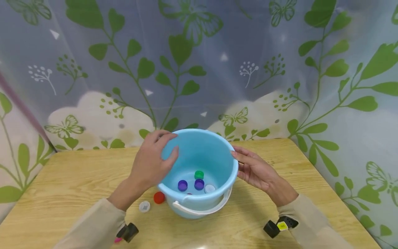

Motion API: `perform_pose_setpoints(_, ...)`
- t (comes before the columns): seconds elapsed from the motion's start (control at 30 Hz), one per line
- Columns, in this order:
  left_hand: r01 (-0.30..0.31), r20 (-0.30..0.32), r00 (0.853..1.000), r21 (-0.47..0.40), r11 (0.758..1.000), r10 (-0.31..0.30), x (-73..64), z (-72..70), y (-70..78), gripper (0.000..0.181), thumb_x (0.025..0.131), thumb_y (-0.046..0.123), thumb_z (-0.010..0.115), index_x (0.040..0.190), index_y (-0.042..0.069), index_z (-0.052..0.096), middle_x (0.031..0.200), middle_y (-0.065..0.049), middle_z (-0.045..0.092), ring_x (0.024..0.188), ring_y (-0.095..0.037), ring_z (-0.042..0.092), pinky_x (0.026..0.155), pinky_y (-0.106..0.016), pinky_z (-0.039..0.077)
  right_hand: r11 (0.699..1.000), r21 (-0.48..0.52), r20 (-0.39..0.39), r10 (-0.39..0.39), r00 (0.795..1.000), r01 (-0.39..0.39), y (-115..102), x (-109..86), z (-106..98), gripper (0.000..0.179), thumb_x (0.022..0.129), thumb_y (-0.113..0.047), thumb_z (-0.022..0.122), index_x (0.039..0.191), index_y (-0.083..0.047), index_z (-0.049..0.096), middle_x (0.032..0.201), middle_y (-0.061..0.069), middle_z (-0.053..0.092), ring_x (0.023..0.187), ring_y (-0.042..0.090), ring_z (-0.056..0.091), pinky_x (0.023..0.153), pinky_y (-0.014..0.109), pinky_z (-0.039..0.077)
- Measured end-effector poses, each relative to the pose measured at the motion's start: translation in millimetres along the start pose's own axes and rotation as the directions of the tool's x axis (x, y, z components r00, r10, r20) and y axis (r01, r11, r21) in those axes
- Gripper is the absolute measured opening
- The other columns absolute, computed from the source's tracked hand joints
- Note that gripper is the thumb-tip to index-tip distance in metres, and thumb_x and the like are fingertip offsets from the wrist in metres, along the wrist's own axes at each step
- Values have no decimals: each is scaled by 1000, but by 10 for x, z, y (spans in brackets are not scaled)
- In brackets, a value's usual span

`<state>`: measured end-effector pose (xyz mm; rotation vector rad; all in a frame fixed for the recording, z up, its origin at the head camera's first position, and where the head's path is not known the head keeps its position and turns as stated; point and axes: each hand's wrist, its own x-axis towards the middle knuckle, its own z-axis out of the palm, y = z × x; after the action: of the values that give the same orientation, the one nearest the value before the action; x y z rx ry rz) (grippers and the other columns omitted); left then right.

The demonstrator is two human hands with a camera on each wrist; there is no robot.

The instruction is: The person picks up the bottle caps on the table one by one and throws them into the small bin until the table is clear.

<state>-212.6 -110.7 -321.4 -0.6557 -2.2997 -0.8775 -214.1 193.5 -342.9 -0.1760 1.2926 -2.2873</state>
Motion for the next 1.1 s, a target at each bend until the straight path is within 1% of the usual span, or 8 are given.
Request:
perform_pose_setpoints(0.1,180,-86,977,-142,973,-193,-27,-46,-103,28,94,19,56,115,2,63,120,-13,53,113,-28,44,86,-44,47,1000,3,-3,4,1000,-4,-1,7,3,35,101,-11,49,136,-7,45,110,10,57,88,16,64,75,27,57)
perform_pose_setpoints(0.2,309,-78,941,-207,928,-330,-120,-119,-283,31,98,20,49,120,-1,58,122,-14,51,114,-28,43,85,-44,48,1000,6,-6,9,1000,-9,6,1,-7,39,101,-11,50,138,-6,43,111,11,56,89,17,64,76,27,57)
perform_pose_setpoints(0.33,369,13,929,-89,925,-369,-371,-230,-590,32,98,19,48,120,-3,57,119,-17,51,109,-33,47,83,-46,49,1000,11,-3,14,1000,-14,12,7,-6,43,100,-12,50,141,-6,38,113,11,55,92,17,63,78,27,56)
perform_pose_setpoints(0.43,377,143,914,45,925,-380,-615,-289,-797,32,94,15,53,120,-3,57,119,-21,50,107,-36,49,82,-51,49,1000,13,1,14,1000,-14,11,13,0,42,100,-12,50,140,-7,40,113,11,56,92,17,64,78,27,56)
perform_pose_setpoints(0.6,292,343,876,185,938,-340,-953,-333,-1061,43,89,14,61,126,-8,53,121,-24,52,110,-42,49,88,-58,46,1000,13,6,6,1000,-6,7,1,-9,38,100,-12,51,137,-8,45,110,10,57,89,17,64,76,27,57)
perform_pose_setpoints(0.9,84,541,822,196,977,-179,-1216,-295,-1199,48,82,21,73,121,-3,60,117,-13,57,104,-32,58,86,-48,52,1000,-6,-4,-2,1000,2,-3,-11,-13,33,101,-13,50,133,-10,48,109,10,56,88,16,64,76,27,57)
perform_pose_setpoints(0.97,55,538,827,210,976,-163,-1243,-273,-1203,51,81,22,74,123,-3,59,118,-14,58,105,-33,57,87,-49,51,1000,-9,-3,-1,1000,1,2,-9,-11,34,100,-13,50,134,-9,48,110,11,56,88,17,65,76,27,57)
perform_pose_setpoints(1.1,-42,502,862,212,976,-72,-1252,-231,-1226,40,82,16,72,117,-1,62,111,-11,61,100,-31,58,87,-46,51,1000,-10,0,-5,1000,5,18,-2,-4,35,100,-12,51,135,-9,46,110,11,55,89,17,64,77,27,56)
